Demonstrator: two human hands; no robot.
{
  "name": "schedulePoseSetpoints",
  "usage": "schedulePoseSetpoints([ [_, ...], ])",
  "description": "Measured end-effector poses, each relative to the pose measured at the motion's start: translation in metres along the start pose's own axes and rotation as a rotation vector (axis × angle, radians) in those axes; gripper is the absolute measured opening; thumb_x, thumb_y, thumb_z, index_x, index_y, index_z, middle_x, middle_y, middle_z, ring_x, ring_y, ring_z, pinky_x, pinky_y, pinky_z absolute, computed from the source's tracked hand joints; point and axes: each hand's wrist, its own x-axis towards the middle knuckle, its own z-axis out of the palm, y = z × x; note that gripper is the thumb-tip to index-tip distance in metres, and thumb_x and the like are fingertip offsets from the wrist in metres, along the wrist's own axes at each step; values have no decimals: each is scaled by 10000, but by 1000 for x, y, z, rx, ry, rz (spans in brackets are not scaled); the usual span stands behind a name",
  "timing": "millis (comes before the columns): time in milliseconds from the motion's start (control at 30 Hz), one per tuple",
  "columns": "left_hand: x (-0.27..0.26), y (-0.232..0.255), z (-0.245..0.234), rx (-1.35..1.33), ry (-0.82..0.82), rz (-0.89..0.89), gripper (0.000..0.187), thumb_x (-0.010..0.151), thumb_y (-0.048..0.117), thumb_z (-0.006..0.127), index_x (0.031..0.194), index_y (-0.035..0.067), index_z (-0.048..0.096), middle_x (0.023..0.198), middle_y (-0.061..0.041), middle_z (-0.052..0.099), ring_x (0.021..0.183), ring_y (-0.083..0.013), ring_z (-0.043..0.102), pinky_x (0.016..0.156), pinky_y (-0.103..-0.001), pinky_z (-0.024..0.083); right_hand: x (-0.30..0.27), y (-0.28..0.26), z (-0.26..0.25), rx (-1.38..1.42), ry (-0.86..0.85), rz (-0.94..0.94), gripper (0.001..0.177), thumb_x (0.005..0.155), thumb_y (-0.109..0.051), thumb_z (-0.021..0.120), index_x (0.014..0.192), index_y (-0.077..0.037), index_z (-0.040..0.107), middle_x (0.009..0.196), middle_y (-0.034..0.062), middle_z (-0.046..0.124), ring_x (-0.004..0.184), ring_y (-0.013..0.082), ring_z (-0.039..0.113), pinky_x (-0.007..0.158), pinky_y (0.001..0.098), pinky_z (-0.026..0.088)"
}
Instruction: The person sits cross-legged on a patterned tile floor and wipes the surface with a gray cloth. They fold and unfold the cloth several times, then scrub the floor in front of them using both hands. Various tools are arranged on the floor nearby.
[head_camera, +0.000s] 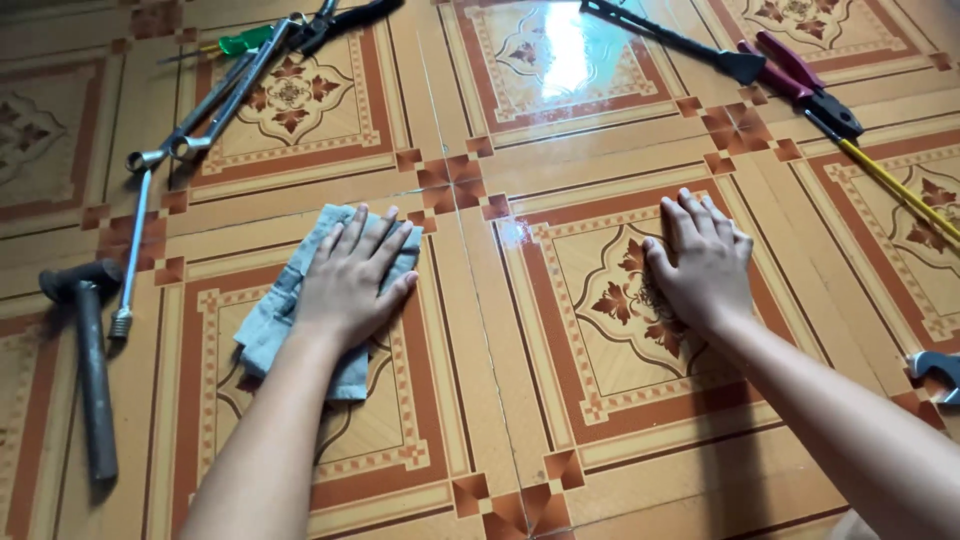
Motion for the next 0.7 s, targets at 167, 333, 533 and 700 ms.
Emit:
schedulePoseSetpoints([
  [167, -1, -2, 5, -22, 16, 5, 659, 972, 570, 465, 1540, 237, 453, 1634, -30, 374, 1516, -288, 255, 1213, -467, 174, 0, 0, 4, -28, -7, 12, 646, 969, -472, 553, 1508, -119, 509, 1600, 138, 432, 1478, 313, 343, 1143, 544, 215],
  [333, -6, 8, -5, -22, -14, -43, 655, 962, 579, 473, 1535, 261, 461, 1629, -23, 372, 1527, -288, 259, 1227, -468, 179, -3, -1, 5, -5, 1, 9, 643, 984, -473, 537, 1512, -108, 503, 1613, 131, 430, 1502, 305, 344, 1177, 537, 220],
  [533, -19, 31, -3, -7, 11, -61, 661, 948, 572, 470, 1525, 248, 463, 1630, -54, 369, 1521, -304, 260, 1218, -494, 178, 2, 0, 4, 6, 3, 16, 645, 976, -477, 548, 1505, -110, 507, 1617, 134, 418, 1496, 314, 336, 1174, 542, 210],
  [700, -55, 80, -12, -55, 49, -224, 632, 1045, 571, 410, 1553, 197, 442, 1662, -57, 338, 1564, -323, 230, 1244, -505, 161, 4, -1, 5, 13, 4, 25, 653, 968, -481, 542, 1509, -117, 499, 1615, 122, 426, 1507, 305, 331, 1183, 535, 214],
])
